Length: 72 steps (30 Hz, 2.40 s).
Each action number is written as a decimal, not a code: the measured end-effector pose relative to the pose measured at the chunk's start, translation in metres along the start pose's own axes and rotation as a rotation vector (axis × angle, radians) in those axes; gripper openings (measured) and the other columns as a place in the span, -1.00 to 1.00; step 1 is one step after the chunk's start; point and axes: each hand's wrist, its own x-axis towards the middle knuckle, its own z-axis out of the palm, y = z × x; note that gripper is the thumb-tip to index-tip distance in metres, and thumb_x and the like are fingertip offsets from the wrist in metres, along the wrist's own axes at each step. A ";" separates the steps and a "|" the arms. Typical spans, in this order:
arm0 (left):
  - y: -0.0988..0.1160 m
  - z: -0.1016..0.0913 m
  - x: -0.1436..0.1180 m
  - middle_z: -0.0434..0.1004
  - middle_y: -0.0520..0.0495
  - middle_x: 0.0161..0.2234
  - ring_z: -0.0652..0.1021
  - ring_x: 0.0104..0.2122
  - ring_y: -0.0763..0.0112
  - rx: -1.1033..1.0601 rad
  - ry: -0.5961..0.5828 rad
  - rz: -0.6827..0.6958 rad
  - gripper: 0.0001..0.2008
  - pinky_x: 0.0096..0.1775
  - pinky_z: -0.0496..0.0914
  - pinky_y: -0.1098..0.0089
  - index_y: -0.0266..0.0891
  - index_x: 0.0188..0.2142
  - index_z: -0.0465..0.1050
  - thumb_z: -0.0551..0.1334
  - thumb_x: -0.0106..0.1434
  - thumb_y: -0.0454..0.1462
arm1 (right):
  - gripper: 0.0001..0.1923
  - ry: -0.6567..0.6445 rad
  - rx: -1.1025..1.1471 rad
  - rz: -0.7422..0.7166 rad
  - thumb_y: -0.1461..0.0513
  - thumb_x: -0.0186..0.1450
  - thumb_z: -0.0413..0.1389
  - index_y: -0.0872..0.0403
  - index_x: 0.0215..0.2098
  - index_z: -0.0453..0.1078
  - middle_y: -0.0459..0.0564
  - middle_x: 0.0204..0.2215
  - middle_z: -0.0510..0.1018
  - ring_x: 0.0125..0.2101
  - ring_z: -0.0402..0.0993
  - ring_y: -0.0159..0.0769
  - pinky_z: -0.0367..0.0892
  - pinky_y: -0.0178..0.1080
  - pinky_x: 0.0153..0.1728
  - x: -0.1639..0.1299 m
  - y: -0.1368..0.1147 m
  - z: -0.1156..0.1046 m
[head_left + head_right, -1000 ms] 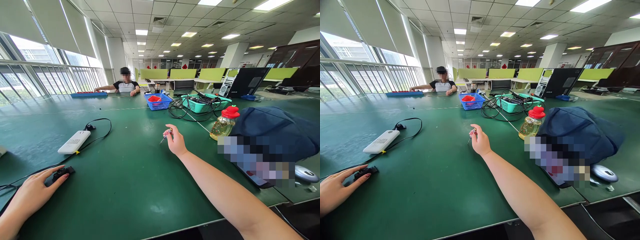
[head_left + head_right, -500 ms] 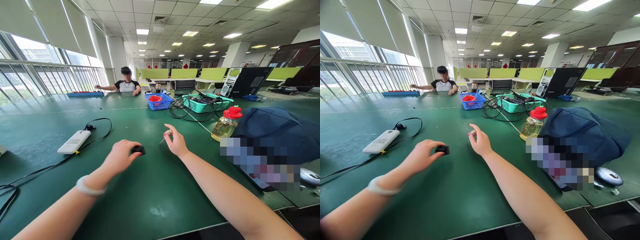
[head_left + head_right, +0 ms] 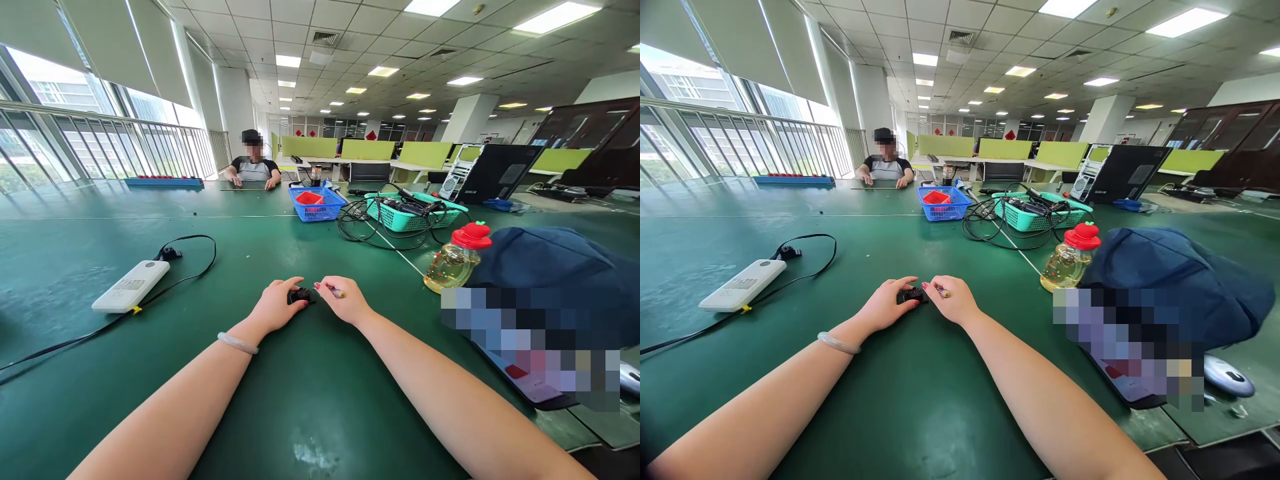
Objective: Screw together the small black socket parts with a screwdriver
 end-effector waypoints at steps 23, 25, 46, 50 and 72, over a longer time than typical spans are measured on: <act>-0.004 0.006 0.005 0.64 -0.11 -0.05 0.45 0.09 0.08 -0.007 0.043 0.036 -0.72 0.20 0.31 0.08 -0.17 -0.05 0.58 0.30 0.25 -0.20 | -0.67 0.089 -0.025 -0.294 0.21 0.39 -0.08 0.00 -0.55 0.22 -0.11 -0.64 0.38 -0.58 0.29 -0.34 0.23 -0.26 -0.46 -0.012 -0.020 -0.010; -0.003 0.006 0.005 0.64 -0.11 -0.04 0.45 0.09 0.09 -0.010 0.041 0.049 -0.71 0.20 0.31 0.09 -0.18 -0.04 0.58 0.29 0.25 -0.22 | -0.67 0.068 -0.032 -0.321 0.23 0.38 -0.08 0.00 -0.55 0.22 -0.10 -0.64 0.39 -0.58 0.29 -0.33 0.23 -0.26 -0.46 -0.012 -0.020 -0.010; -0.006 0.009 0.005 0.63 -0.09 -0.01 0.45 0.10 0.09 -0.032 0.022 0.055 -0.69 0.19 0.32 0.10 -0.13 0.00 0.57 0.25 0.27 -0.25 | -0.83 -0.049 -0.227 -0.668 0.33 0.26 -0.03 -0.01 -0.47 0.24 -0.15 -0.64 0.32 -0.60 0.14 -0.32 0.09 -0.22 -0.48 -0.010 -0.028 -0.011; -0.006 0.009 0.004 0.63 -0.08 0.00 0.45 0.09 0.10 -0.033 0.025 0.063 -0.68 0.18 0.32 0.12 -0.12 0.01 0.57 0.24 0.27 -0.27 | -0.80 -0.050 -0.287 -0.710 0.34 0.27 -0.03 0.01 -0.50 0.25 -0.14 -0.64 0.31 -0.60 0.12 -0.34 0.08 -0.23 -0.48 -0.011 -0.031 -0.007; -0.004 0.008 0.005 0.61 -0.11 0.03 0.44 0.12 0.07 -0.013 0.006 0.027 -0.64 0.21 0.29 0.11 -0.17 0.04 0.55 0.24 0.25 -0.31 | -0.70 -0.128 -0.529 -0.797 0.30 0.34 0.01 0.05 -0.56 0.31 -0.11 -0.63 0.37 -0.57 0.18 -0.36 0.06 -0.23 -0.44 -0.011 -0.039 -0.006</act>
